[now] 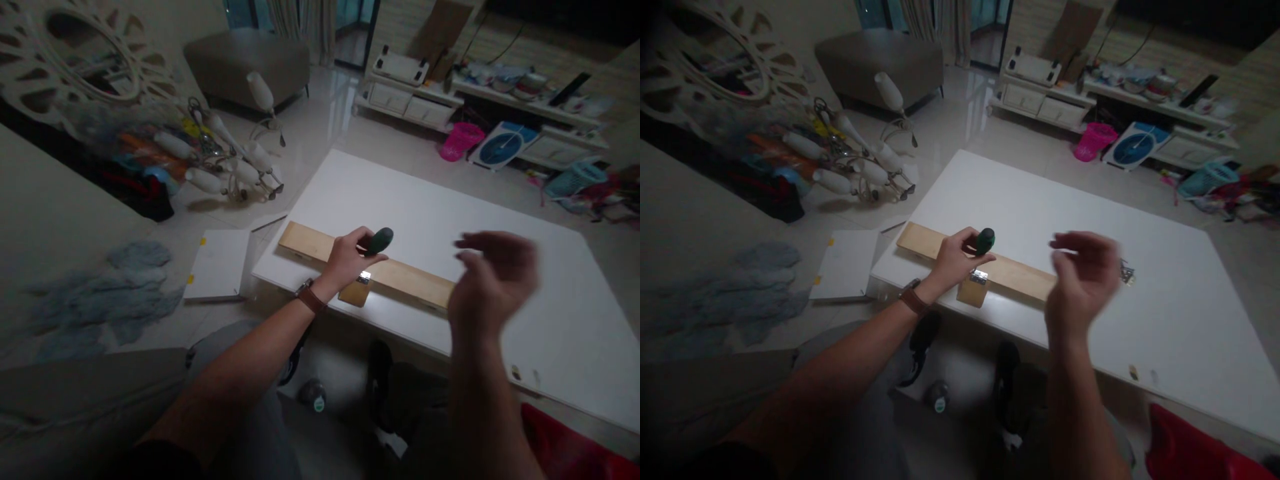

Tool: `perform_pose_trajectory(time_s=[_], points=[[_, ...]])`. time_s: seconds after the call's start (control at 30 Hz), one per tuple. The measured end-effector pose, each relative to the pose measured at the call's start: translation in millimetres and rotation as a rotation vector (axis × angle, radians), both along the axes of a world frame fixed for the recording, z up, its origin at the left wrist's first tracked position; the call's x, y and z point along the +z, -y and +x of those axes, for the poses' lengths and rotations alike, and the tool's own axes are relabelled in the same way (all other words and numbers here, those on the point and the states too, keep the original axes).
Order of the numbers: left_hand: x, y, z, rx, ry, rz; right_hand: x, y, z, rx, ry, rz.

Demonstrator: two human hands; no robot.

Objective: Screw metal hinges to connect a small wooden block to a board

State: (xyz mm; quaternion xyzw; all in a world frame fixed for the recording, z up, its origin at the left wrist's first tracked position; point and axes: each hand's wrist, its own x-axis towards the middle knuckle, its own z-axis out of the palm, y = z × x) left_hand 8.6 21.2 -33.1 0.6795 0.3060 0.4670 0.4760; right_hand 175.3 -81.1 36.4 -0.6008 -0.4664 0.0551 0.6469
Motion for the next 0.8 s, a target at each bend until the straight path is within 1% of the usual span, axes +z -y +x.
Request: perform_pose_trajectory(time_s=[0.07,0.1,0.13,0.2,0.23,0.27,0.33,0.47,0.6,0.7,0.8], points=[[2.0,-0.4,-0.2,0.010,-0.029,0.017,-25.8,-9.4,-6.7,0.082,0.030,-0.215],[2.7,-0.9,-0.1,0.007,-0.046,0.024,-39.8,-14.5,-11.1,0.156,0.047,-0.361],[3.3,-1.7,0.0,0.000,-0.063,0.029,-53.2,-19.3,-15.7,0.204,0.061,-0.432],[4.3,-3.7,0.2,-0.022,-0.086,0.040,-75.2,-27.2,-24.5,0.357,0.045,-0.551],[4.6,-4.8,0.4,-0.034,-0.092,0.049,-82.9,-30.1,-28.1,0.405,0.016,-0.590],[4.9,-5.8,0.6,-0.044,-0.097,0.056,-88.4,-32.5,-30.8,0.423,0.004,-0.615],[5.2,-7.6,0.9,-0.061,-0.111,0.066,-93.9,-36.2,-33.9,0.383,0.025,-0.615],[5.0,-9.0,0.7,-0.106,-0.131,0.078,-94.8,-40.1,-34.8,0.283,0.138,-0.553],[5.9,-7.6,-1.8,-0.149,-0.063,0.052,-93.4,-38.5,-36.6,0.212,0.216,-0.539],[7.2,-5.6,-5.4,-0.209,-0.005,0.037,-91.9,-35.4,-38.6,0.225,0.199,-0.497],[7.0,-3.8,-9.8,-0.257,-0.008,0.063,-91.7,-33.5,-39.8,0.312,0.185,-0.462]])
